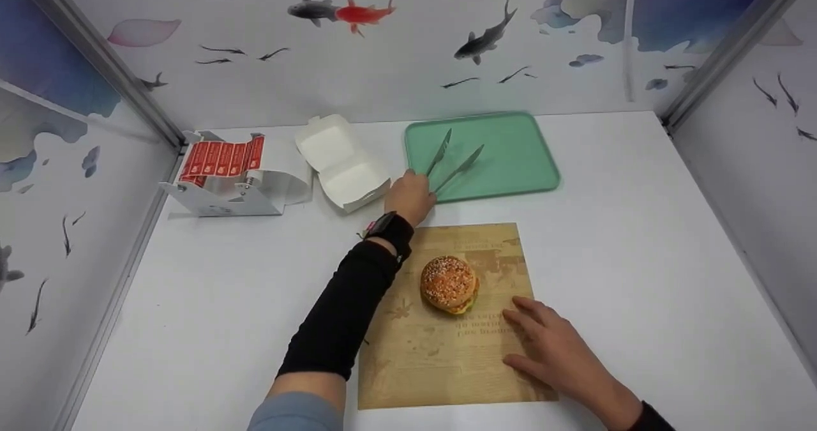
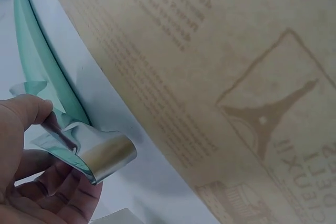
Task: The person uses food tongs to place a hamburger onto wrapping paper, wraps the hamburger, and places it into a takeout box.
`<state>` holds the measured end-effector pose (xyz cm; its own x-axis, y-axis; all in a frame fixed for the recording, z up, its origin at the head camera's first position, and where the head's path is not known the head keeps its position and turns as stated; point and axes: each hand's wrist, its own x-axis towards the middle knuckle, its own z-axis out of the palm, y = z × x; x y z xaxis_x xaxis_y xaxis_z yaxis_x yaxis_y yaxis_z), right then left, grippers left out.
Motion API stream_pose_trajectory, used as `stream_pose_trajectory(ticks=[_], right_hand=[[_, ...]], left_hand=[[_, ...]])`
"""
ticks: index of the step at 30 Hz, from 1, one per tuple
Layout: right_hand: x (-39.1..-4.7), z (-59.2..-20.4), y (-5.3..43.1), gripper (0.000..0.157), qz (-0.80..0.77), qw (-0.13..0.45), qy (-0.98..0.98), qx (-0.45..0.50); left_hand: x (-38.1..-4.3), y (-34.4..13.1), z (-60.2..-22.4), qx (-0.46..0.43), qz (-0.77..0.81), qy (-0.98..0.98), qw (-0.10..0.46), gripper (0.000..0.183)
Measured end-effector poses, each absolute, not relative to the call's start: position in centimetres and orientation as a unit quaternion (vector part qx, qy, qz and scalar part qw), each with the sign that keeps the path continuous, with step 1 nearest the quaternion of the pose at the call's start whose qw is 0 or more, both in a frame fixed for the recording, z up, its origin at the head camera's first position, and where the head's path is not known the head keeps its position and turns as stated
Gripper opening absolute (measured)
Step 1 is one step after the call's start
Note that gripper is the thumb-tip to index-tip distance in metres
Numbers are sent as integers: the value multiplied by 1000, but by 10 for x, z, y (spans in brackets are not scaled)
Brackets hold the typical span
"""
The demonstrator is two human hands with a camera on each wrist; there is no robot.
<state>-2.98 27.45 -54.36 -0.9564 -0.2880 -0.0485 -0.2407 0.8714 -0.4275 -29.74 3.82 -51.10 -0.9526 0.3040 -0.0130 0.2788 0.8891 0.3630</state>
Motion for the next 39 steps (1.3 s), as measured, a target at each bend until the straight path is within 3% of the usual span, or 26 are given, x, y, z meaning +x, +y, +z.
stream_pose_trajectory(ticks=[4,12,23,30,39], right_hand=[[-30,-544,274,70,-213,51,966,-141],[-30,-543,273,70,-212,53,966,-139],[-30,-543,272,69,-202,40,968,-146],[-28,-541,269,69,-190,40,971,-142],[-26,-542,258,68,-188,42,971,-142]], left_hand=[[-298,36,-513,147,185,971,36,27],[-291,25,-507,175,173,969,-1,55],[-247,-26,-501,218,279,932,-74,30],[-213,-67,-516,190,301,934,-36,18],[-200,-108,-540,89,264,960,-8,33]])
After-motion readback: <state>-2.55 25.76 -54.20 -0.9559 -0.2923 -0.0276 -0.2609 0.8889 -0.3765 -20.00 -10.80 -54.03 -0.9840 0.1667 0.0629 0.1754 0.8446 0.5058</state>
